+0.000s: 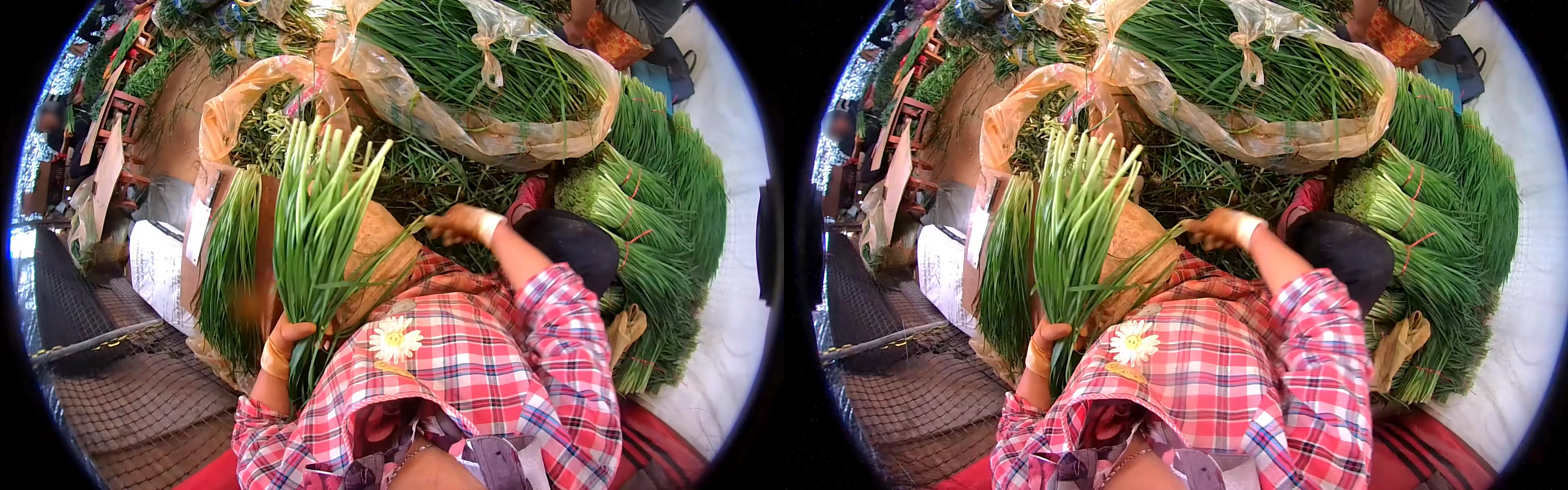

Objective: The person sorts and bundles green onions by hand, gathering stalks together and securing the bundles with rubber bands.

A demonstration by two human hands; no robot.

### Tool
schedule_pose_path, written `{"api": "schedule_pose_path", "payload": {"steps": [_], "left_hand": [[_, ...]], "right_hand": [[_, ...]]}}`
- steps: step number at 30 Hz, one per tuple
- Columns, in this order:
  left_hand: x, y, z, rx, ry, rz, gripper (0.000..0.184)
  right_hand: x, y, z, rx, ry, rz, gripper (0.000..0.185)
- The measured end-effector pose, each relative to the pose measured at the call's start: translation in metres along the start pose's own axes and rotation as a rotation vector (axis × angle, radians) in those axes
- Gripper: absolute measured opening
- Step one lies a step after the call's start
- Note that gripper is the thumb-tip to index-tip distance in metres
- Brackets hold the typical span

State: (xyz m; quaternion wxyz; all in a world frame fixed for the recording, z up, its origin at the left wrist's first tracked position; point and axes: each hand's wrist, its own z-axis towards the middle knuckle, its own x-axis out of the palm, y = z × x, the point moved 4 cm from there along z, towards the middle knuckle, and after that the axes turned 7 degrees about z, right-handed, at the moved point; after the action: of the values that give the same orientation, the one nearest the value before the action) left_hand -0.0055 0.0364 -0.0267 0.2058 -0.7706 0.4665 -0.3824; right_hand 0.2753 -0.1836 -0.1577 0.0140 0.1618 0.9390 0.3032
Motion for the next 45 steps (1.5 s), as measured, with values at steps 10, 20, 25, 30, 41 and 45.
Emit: {"api": "schedule_pose_path", "payload": {"steps": [10, 20, 25, 30, 41, 45], "left_hand": [[-0.004, 0.019, 0.014, 0.064, -0.057, 0.066, 0.060], [0.000, 0.014, 0.008, 0.073, -0.101, -0.067, 0.065], [-0.018, 0.025, 0.007, -0.016, -0.082, -0.059, 0.067], [-0.001, 0.015, 0.011, 0.004, -0.091, -0.060, 0.068], [-0.004, 0.018, 0.011, 0.090, -0.147, -0.031, 0.067], [-0.010, 0.021, 0.011, 0.069, -0.074, -0.010, 0.063]], "right_hand": [[0.026, 0.052, 0.013, -0.400, -0.366, -0.001, 0.023], [-0.123, -0.006, -0.040, -0.013, -1.077, -1.006, 0.021], [-0.125, 0.001, -0.083, -0.009, -0.945, -1.101, 0.028], [-0.011, 0.060, -0.048, -0.794, -0.454, -0.696, 0.057], [0.015, 0.063, 0.005, -0.524, -0.385, -0.559, 0.027], [-0.001, 0.045, 0.028, -0.557, -0.349, -0.208, 0.025]]}}
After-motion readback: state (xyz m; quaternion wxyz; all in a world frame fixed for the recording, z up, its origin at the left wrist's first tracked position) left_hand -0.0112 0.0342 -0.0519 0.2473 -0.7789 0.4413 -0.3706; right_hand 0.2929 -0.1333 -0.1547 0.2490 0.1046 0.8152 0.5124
